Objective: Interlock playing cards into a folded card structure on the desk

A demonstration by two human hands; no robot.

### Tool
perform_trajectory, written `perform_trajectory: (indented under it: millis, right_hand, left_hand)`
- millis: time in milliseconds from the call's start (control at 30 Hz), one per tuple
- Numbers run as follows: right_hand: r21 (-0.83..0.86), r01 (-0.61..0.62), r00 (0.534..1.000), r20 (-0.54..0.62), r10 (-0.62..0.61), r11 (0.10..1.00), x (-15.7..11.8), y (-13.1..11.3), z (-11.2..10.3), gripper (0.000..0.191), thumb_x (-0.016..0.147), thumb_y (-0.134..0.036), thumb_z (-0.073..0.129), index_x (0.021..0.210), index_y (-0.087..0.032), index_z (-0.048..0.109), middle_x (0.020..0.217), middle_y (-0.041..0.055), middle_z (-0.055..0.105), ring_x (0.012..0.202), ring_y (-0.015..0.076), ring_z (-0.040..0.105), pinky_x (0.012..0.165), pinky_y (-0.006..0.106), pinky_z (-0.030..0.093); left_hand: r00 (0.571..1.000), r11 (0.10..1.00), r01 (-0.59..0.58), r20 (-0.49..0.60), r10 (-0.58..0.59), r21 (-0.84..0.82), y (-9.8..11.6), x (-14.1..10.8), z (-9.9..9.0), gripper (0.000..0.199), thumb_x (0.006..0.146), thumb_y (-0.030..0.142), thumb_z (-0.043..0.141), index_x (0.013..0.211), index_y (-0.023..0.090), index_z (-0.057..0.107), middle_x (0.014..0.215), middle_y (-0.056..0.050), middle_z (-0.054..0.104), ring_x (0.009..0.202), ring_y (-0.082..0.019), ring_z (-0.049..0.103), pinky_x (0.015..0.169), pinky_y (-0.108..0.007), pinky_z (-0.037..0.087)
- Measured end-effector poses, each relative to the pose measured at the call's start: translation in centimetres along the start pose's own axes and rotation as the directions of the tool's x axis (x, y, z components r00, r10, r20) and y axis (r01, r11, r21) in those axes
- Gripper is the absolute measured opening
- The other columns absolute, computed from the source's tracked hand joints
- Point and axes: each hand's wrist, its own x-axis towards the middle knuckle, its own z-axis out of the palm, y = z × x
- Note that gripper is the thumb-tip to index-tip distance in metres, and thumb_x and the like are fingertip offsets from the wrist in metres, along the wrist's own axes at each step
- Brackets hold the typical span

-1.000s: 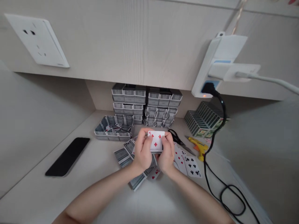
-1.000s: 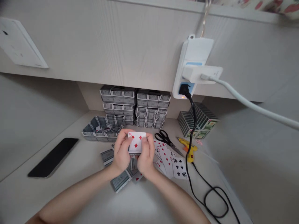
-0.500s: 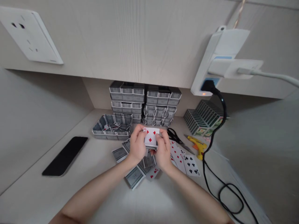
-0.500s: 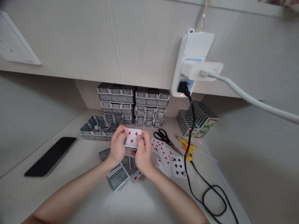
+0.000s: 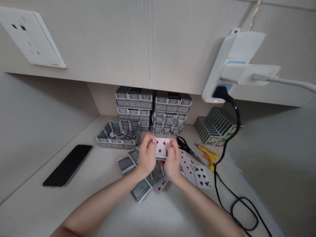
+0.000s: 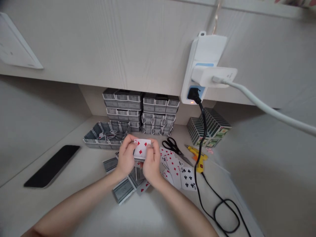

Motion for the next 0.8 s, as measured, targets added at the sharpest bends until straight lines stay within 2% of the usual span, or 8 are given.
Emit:
perform_trajectory:
  millis: [133, 300, 500, 633, 800]
  right_hand:
    - [-0.015, -0.005, 1.0, 0.001, 0.005, 1.0, 0.04, -0.02, 0.04, 0.014, 0.083, -0.032, 0.036, 0.091, -0.024, 0.043, 0.059, -0.0063, 0.041, 0.04, 0.0087, 0.037, 0.032, 0.018, 0.031]
    - [-0.07, 0.073, 0.997, -0.008, -0.073, 0.995, 0.25, 0.05, -0.17, 0.012, 0.082, -0.03, 0.037, 0.085, -0.022, 0.045, 0.065, -0.0042, 0.045, 0.047, 0.0091, 0.041, 0.04, 0.019, 0.035]
    - [-0.035, 0.067, 0.998, -0.002, -0.067, 0.997, 0.39, -0.28, -0.3, 0.011, 0.079, -0.026, 0.038, 0.081, -0.021, 0.048, 0.065, -0.0042, 0.045, 0.048, 0.0088, 0.04, 0.04, 0.019, 0.034]
    - [-0.008, 0.063, 0.998, -0.006, -0.063, 0.998, 0.38, -0.53, -0.27, 0.008, 0.077, -0.024, 0.039, 0.076, -0.02, 0.047, 0.066, -0.004, 0.047, 0.044, 0.0074, 0.039, 0.036, 0.018, 0.032]
    - [0.063, -0.026, 0.999, 0.034, 0.024, 0.998, 0.15, -0.48, -0.14, 0.007, 0.076, -0.028, 0.039, 0.074, -0.022, 0.042, 0.061, -0.0061, 0.046, 0.032, 0.0062, 0.037, 0.025, 0.018, 0.027]
  left_hand:
    - [1.0, 1.0, 0.012, -0.014, -0.012, 0.011, -0.17, 0.02, 0.09, 0.007, 0.071, 0.017, 0.04, 0.072, 0.02, 0.046, 0.054, 0.006, 0.045, 0.048, -0.01, 0.041, 0.045, -0.02, 0.031]
    - [0.999, 1.0, -0.013, -0.034, 0.014, 0.008, -0.41, -0.02, 0.16, 0.008, 0.071, 0.016, 0.04, 0.069, 0.02, 0.047, 0.057, 0.005, 0.047, 0.052, -0.011, 0.043, 0.047, -0.021, 0.032]
    - [1.0, 1.0, -0.019, -0.025, 0.019, -0.008, -0.32, -0.08, 0.21, 0.01, 0.071, 0.016, 0.04, 0.068, 0.019, 0.049, 0.058, 0.004, 0.048, 0.053, -0.011, 0.043, 0.047, -0.021, 0.033]
    - [1.0, 0.999, -0.002, -0.028, 0.0, -0.051, -0.32, -0.1, 0.26, 0.011, 0.07, 0.016, 0.04, 0.066, 0.019, 0.049, 0.06, 0.004, 0.049, 0.053, -0.011, 0.043, 0.046, -0.021, 0.033]
    - [1.0, 0.995, 0.022, -0.001, -0.022, -0.1, -0.49, -0.19, 0.16, 0.011, 0.07, 0.018, 0.04, 0.064, 0.019, 0.05, 0.056, 0.004, 0.046, 0.047, -0.01, 0.041, 0.042, -0.021, 0.031]
